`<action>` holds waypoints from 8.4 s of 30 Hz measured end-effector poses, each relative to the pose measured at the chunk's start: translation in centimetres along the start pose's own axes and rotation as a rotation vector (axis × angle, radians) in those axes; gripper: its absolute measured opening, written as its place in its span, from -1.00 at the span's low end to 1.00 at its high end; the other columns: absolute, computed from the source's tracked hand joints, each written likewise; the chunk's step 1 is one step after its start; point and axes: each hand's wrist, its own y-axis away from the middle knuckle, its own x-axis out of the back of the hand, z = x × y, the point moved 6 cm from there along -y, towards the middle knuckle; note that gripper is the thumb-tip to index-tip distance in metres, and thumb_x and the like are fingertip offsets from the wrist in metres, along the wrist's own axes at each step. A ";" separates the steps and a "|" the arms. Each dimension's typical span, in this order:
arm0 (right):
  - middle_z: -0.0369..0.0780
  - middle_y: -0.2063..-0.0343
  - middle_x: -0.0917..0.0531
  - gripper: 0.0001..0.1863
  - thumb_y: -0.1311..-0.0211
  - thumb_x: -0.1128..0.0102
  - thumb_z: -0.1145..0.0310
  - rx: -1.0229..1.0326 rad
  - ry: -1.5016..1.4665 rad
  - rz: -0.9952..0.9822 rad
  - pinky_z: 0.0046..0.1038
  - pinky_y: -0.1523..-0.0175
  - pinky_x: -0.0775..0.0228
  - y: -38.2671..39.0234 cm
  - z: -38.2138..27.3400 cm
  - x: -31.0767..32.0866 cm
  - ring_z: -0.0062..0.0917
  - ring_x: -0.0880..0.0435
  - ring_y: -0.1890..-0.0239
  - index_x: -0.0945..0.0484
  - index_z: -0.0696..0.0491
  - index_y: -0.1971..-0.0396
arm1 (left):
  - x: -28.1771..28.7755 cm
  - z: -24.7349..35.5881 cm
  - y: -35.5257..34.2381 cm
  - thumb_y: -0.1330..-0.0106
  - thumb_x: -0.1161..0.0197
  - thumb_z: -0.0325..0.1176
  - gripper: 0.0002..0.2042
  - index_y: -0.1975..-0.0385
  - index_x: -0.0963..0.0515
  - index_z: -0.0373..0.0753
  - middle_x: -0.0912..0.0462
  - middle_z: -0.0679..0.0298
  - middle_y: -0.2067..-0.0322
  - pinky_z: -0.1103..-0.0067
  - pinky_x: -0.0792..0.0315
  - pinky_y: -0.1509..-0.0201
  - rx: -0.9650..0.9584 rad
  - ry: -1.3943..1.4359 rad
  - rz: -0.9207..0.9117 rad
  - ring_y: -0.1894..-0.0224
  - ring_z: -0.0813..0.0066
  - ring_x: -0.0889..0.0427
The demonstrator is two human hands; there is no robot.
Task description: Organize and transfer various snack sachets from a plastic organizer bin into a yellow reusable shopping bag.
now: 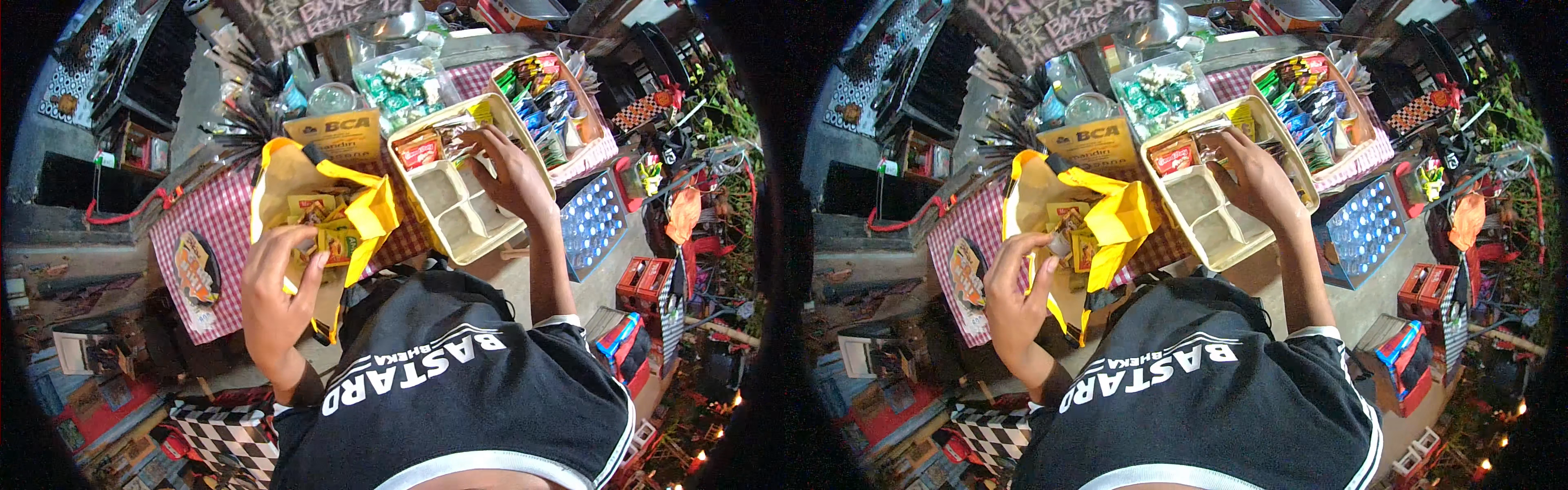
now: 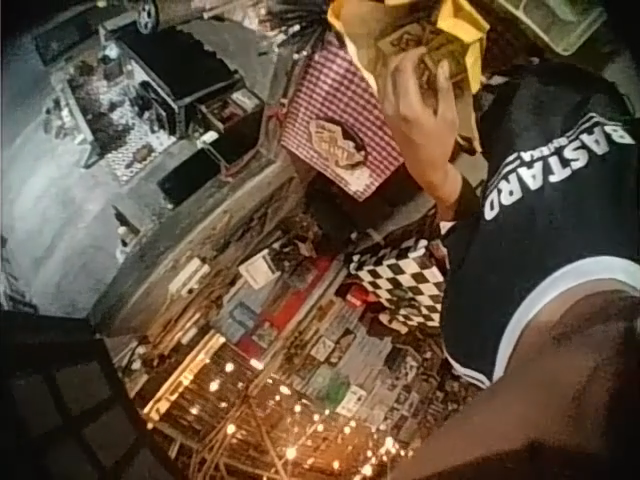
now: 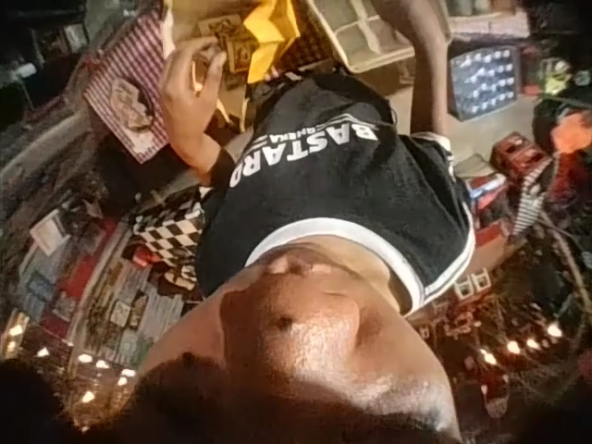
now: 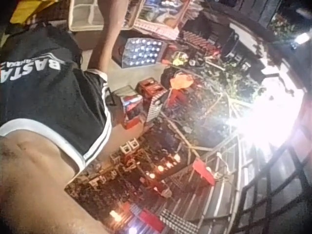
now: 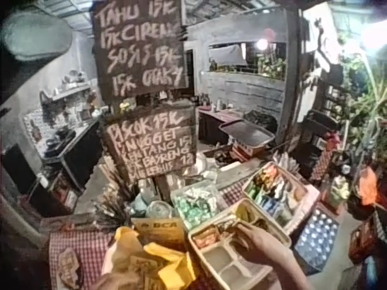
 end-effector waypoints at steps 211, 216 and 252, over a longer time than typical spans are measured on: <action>-0.17 0.26 -0.64 -0.81 -0.18 -0.21 0.36 0.748 0.223 -0.253 -0.28 -0.01 -0.50 -10.4 -18.5 -14.2 -0.26 -0.68 0.16 -0.53 0.08 0.23 | 4.4 -16.4 4.0 -0.24 -0.23 -0.62 -0.52 -0.18 -0.34 -0.30 -0.42 0.32 0.36 0.64 -0.42 0.23 0.480 0.210 0.229 0.32 0.60 -0.46; -0.16 0.21 -0.65 -0.73 -0.25 -0.21 0.32 0.784 0.154 -0.179 -0.26 -0.01 -0.51 -11.3 -20.3 -15.5 -0.24 -0.68 0.14 -0.55 0.08 0.09 | 5.5 -18.1 2.7 -0.23 -0.19 -0.63 -0.60 -0.08 -0.38 -0.30 -0.37 0.34 0.43 0.63 -0.36 0.27 0.388 0.398 0.336 0.37 0.63 -0.39; -0.05 -0.01 -0.57 -0.56 -0.27 -0.26 0.41 0.141 0.000 -0.099 -0.16 -0.11 -0.47 2.6 0.4 2.2 -0.03 -0.59 -0.03 -0.47 0.05 -0.16 | -5.1 4.1 -0.8 -0.29 -0.25 -0.57 -0.80 0.11 -0.55 -0.37 -0.63 0.13 0.21 0.47 -0.47 -0.04 0.033 0.251 0.237 0.14 0.29 -0.63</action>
